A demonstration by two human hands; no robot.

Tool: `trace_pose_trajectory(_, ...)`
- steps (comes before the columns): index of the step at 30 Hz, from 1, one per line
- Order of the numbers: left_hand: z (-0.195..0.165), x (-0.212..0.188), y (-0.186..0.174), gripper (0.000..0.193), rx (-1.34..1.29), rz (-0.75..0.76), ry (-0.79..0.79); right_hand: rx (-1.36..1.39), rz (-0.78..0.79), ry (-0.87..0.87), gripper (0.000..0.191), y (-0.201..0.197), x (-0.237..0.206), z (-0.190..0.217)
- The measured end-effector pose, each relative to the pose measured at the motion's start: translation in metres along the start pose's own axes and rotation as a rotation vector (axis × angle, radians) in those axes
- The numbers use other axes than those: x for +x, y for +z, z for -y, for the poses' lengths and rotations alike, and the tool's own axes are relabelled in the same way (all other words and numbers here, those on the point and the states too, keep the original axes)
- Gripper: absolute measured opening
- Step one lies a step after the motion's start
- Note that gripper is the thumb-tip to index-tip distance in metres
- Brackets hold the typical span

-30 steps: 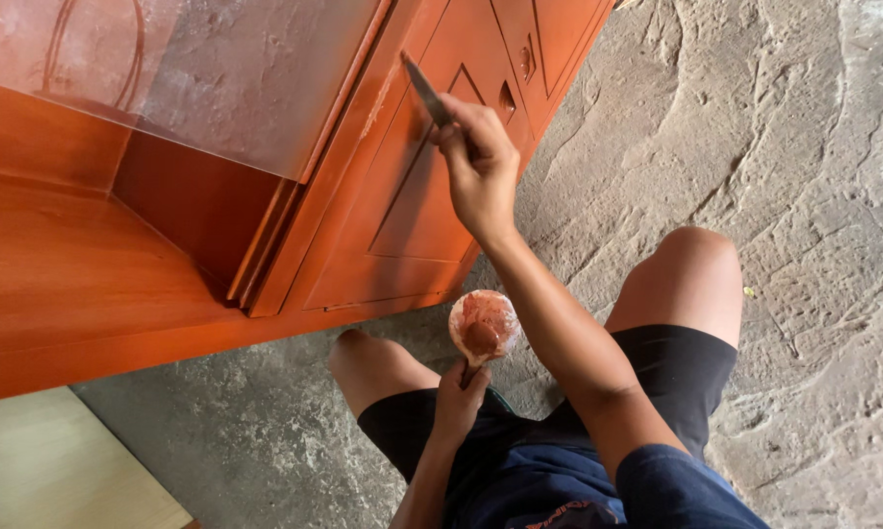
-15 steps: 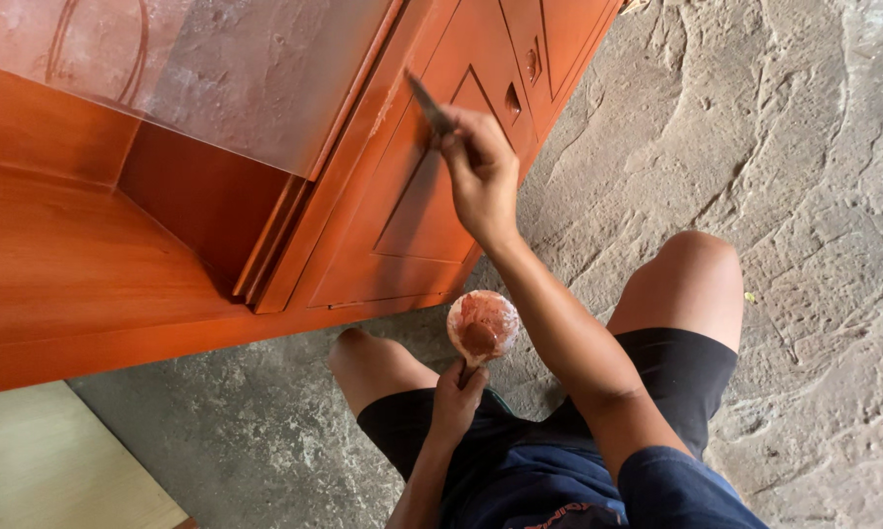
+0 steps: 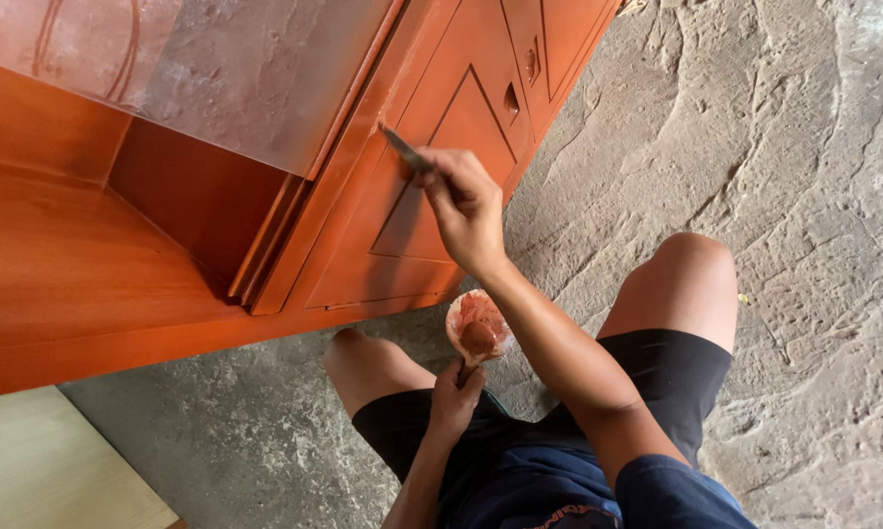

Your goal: The person sits on the floor and uses a small knife to press filler from a small bowl into the seams and gaps of a wooden cabinet, smoothing the filler along the joints and reloading the knife from the bowl as they work along the cabinet edge.

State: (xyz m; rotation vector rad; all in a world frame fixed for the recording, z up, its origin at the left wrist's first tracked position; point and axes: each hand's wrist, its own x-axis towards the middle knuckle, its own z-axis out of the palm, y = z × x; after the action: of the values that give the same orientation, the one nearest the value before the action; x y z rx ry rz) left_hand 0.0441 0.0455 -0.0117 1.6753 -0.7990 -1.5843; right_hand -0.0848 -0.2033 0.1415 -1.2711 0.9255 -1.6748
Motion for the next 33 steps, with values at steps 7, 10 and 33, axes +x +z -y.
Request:
trace_pose_trajectory(7, 0.013, 0.001, -0.005, 0.014, -0.027, 0.023, 0.026, 0.082, -0.045, 0.006, 0.020, 0.000, -0.002, -0.010)
trace_pose_trajectory(10, 0.018, 0.003, -0.007, 0.014, -0.011, 0.013, 0.030, 0.122, -0.044, 0.007, 0.021, -0.006, -0.001, -0.016)
trace_pose_trajectory(33, 0.015, 0.007, -0.007, 0.015, 0.006, 0.001, 0.017, 0.309, 0.061, 0.125, 0.023, 0.005, -0.013, -0.011)
